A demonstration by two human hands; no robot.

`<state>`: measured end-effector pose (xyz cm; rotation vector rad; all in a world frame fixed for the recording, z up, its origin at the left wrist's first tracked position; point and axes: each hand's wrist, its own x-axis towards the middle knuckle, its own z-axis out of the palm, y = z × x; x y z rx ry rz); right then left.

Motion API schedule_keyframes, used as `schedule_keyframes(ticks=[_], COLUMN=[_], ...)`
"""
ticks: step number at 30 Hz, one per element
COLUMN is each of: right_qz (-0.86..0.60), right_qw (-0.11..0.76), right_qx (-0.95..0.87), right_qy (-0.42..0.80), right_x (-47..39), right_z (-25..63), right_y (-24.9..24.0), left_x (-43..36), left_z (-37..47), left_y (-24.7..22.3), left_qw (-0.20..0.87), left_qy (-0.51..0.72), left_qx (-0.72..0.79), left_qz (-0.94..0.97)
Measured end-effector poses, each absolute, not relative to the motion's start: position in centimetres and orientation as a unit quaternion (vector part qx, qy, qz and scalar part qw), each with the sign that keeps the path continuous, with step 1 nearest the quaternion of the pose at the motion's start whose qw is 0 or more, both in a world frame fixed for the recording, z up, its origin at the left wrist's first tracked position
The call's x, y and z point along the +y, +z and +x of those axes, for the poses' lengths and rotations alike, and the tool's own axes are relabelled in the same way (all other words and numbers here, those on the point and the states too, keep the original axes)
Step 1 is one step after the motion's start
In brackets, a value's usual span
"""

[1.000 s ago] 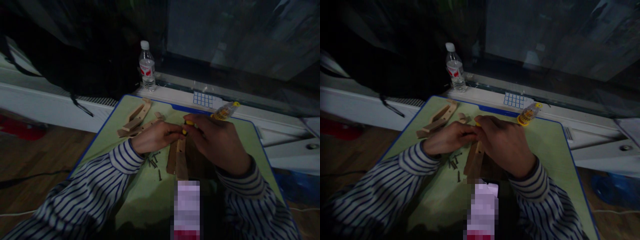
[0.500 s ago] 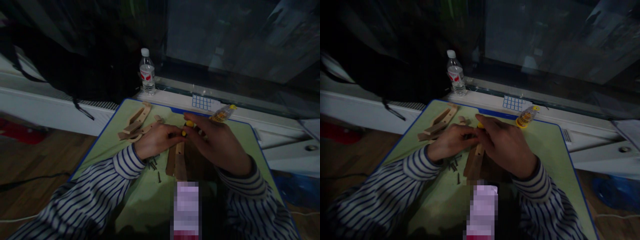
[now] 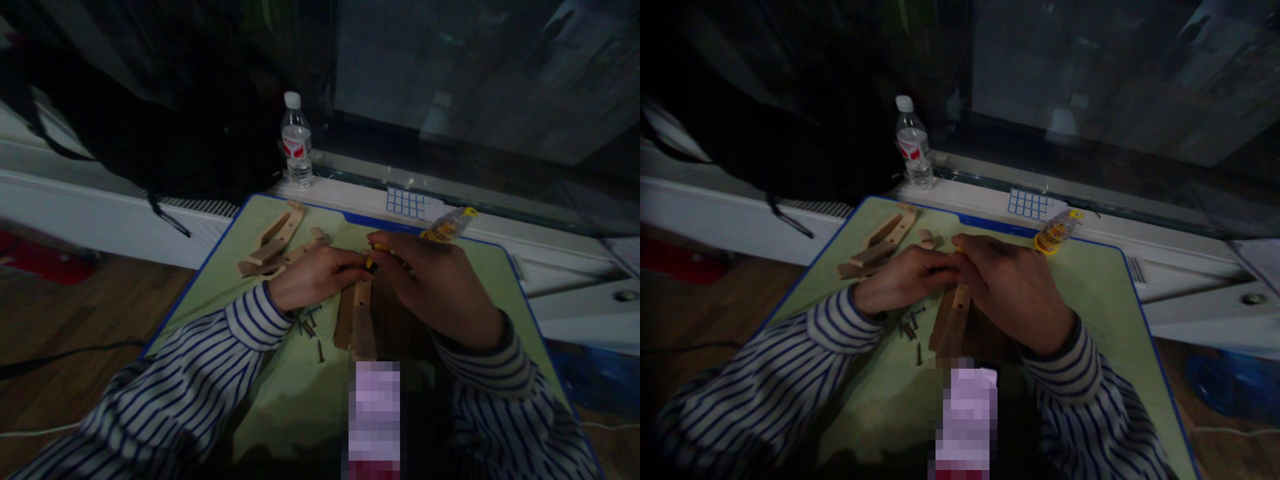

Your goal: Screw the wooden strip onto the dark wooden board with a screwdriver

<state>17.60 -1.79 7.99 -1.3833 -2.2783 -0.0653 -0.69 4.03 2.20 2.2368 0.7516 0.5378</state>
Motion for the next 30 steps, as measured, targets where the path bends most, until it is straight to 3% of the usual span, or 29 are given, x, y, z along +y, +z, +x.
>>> schedule_keyframes(ticks=[9,20,30], right_qz=[-0.51,-0.521,-0.467], right_qw=[0.224,0.213,0.257], right_qx=[-0.828,-0.826,-0.845], right_qy=[-0.062,-0.032,0.037], right_x=[-2.08,-1.98,-2.07], right_z=[17.28,17.01,17.73], right_y=[7.9,8.14,8.32], left_x=[4.22,3.49,3.62], left_z=[-0.78,-0.28,-0.29], left_y=[2.35,2.66,2.61], left_qw=[0.369,0.321,0.318], left_qy=[0.194,0.239,0.226], left_qx=[0.282,0.337,0.328], left_qz=[0.864,0.852,0.861])
